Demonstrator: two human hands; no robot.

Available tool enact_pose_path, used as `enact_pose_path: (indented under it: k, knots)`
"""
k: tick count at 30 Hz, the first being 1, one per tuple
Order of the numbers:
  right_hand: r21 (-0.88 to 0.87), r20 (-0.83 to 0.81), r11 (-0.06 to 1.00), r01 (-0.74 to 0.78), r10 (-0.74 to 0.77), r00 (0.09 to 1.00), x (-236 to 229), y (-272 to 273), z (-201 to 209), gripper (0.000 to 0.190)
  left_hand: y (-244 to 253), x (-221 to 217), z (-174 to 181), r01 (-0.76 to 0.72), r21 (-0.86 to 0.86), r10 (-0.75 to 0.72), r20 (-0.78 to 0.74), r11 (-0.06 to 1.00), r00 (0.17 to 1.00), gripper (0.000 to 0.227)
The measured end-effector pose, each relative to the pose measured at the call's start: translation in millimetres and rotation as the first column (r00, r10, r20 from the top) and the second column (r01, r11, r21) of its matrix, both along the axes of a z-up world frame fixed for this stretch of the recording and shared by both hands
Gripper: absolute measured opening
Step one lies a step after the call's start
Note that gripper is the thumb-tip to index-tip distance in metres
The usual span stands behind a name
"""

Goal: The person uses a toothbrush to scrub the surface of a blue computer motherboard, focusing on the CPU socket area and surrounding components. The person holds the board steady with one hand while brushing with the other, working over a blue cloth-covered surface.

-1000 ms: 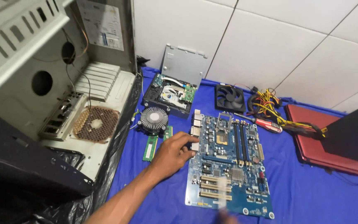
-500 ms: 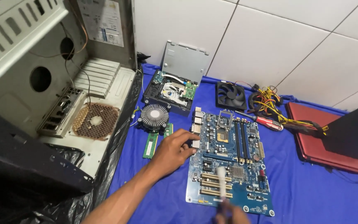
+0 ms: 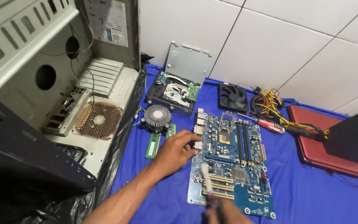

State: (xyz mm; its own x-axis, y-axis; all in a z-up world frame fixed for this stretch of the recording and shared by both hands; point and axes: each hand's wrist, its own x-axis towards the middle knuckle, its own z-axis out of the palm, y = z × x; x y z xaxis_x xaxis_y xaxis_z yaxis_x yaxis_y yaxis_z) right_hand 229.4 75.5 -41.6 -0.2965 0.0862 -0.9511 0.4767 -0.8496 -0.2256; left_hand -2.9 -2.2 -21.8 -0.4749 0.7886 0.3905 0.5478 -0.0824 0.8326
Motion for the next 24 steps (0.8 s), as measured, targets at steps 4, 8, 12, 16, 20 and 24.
enact_pose_path:
  k: [4,8,12,16,20,24]
  knots:
    - [0.731,0.674,-0.258,-0.631,0.128,0.728,13,-35,55,0.038,0,0,-2,-0.006,0.001,0.006,0.029,1.0,1.0,0.03]
    - [0.478,0.072,0.819,-0.318,0.324,0.943,27,51,-1,0.035,-1,1,-3,-0.004,0.039,0.003,0.002,0.999,1.0,0.031]
    - [0.763,0.578,-0.38,-0.523,0.037,0.815,45,8,42,0.031,-3,0,4,0.006,0.023,-0.006,0.0,1.0,1.0,0.032]
    - [0.659,0.513,0.465,-0.591,0.297,0.805,85,76,-47,0.063,-3,2,5,0.007,-0.014,-0.006,0.044,1.0,0.999,0.03]
    - [0.603,0.739,0.194,-0.774,0.228,0.633,73,66,-50,0.063,-2,2,3,0.005,-0.001,-0.005,0.029,1.0,1.0,0.031]
    - [0.751,0.585,-0.379,-0.54,0.003,0.811,55,19,14,0.038,-3,3,8,0.006,0.023,-0.006,0.009,1.0,1.0,0.029]
